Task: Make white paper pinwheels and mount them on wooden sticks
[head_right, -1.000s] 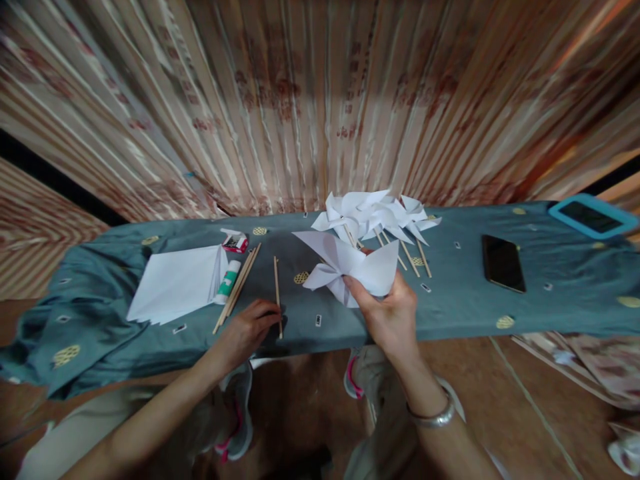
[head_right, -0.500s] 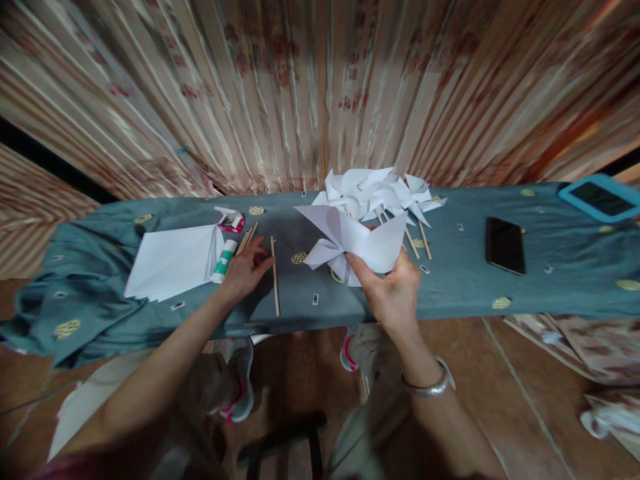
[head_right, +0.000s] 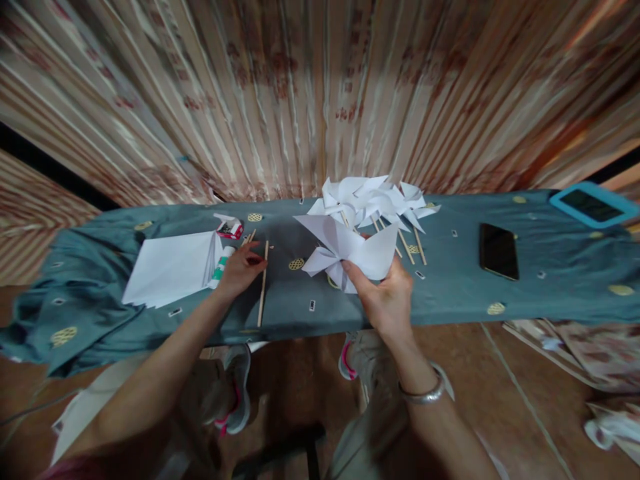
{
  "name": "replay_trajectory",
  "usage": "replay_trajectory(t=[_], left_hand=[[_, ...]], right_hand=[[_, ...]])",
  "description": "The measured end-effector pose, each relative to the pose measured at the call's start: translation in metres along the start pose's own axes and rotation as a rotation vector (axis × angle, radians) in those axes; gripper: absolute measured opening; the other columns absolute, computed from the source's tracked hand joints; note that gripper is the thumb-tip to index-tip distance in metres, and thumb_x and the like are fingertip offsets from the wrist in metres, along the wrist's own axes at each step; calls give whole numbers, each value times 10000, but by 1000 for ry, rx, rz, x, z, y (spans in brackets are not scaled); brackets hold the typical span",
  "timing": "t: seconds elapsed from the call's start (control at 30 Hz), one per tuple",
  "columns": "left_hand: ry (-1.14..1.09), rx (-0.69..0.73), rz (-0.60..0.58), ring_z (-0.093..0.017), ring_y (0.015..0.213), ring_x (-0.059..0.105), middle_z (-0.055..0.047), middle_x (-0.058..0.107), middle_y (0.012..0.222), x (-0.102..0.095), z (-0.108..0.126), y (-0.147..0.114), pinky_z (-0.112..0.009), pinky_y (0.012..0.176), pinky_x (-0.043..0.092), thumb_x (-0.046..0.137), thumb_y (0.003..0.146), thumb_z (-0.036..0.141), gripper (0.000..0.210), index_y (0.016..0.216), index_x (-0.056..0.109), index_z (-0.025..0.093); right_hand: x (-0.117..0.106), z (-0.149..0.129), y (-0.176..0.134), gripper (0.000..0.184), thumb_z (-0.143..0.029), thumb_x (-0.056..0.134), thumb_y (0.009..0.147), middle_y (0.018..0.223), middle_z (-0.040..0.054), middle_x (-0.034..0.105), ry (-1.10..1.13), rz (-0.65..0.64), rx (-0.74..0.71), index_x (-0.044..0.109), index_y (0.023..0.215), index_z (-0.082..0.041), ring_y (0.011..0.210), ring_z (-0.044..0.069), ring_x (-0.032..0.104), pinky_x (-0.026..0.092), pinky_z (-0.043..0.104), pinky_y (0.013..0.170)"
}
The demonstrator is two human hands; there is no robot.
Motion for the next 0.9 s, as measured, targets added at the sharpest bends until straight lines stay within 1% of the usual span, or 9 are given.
replay_trajectory(t=[0.07, 0.2, 0.27, 0.33, 0.43, 0.5, 0.63, 0.77, 0.9], left_hand=[[-185, -75, 4, -165, 631, 627, 27, 647, 606, -1, 5, -7, -293, 706, 492, 726, 559, 155, 321, 879, 720, 183], [-535, -140, -137, -152, 647, 647, -26, 731, 758, 9, 32, -27, -289, 675, 525, 796, 565, 254, 275, 826, 756, 179], [-650, -184, -164, -137, 650, 639, -34, 737, 772, 8, 41, -37, -271, 671, 526, 839, 531, 259, 270, 775, 765, 172], [-684, -218, -188, -106, 601, 596, -32, 725, 724, 6, 46, -45, -227, 608, 485, 869, 503, 272, 295, 763, 777, 166], [-654, -197, -258, -96, 583, 559, -18, 672, 637, 0, 55, -57, -208, 570, 428, 878, 515, 302, 320, 783, 787, 151], [-575, -161, -313, -93, 585, 535, -10, 644, 627, -4, 61, -65, -201, 541, 388, 865, 551, 316, 278, 759, 785, 149], [-411, -90, -419, -95, 595, 506, -7, 630, 685, -7, 74, -80, -200, 528, 359, 797, 651, 296, 151, 697, 764, 156], [-316, -24, -460, -126, 650, 536, -36, 637, 701, -6, 86, -85, -215, 576, 389, 735, 699, 253, 117, 685, 766, 141], [-281, 28, -479, -157, 710, 581, -61, 656, 742, -7, 90, -88, -231, 626, 431, 717, 706, 244, 114, 713, 787, 154]], right_hand=[[2, -3, -2, 501, -441, 783, 681, 966, 106, 764, 12, -9, -14, 696, 1074, -143, 844, 255, 713, 575, 362, 740], [11, -24, -18, 448, -413, 762, 736, 922, 90, 769, -4, -81, -88, 687, 1100, -162, 703, 215, 716, 575, 299, 603], [19, -46, -31, 384, -364, 733, 779, 913, 79, 767, -40, -146, -229, 676, 1109, -176, 659, 195, 707, 576, 283, 575], [28, -70, -47, 344, -264, 661, 848, 1000, 72, 754, -41, -249, -410, 625, 1184, -200, 813, 199, 721, 601, 305, 715], [39, -96, -70, 432, -132, 587, 876, 975, 53, 741, -1, -379, -656, 526, 1300, -195, 941, 195, 684, 588, 342, 846], [42, -102, -78, 476, -88, 571, 870, 973, 62, 733, 20, -389, -740, 489, 1333, -166, 948, 198, 663, 583, 359, 868], [45, -102, -79, 512, -61, 567, 859, 978, 69, 722, 36, -350, -767, 470, 1352, -161, 947, 205, 651, 580, 383, 877], [47, -101, -75, 560, -46, 551, 855, 964, 64, 722, 52, -314, -758, 439, 1389, -172, 964, 213, 651, 581, 396, 870], [40, -112, -77, 569, -41, 573, 855, 948, 79, 733, 26, -234, -846, 445, 1399, -146, 923, 206, 663, 583, 387, 861]])
Point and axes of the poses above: each hand's wrist, its own y-axis towards the middle knuckle, its own x-axis out of the palm, z = x × y, the point moved 8 cm from there along y, towards the middle knuckle
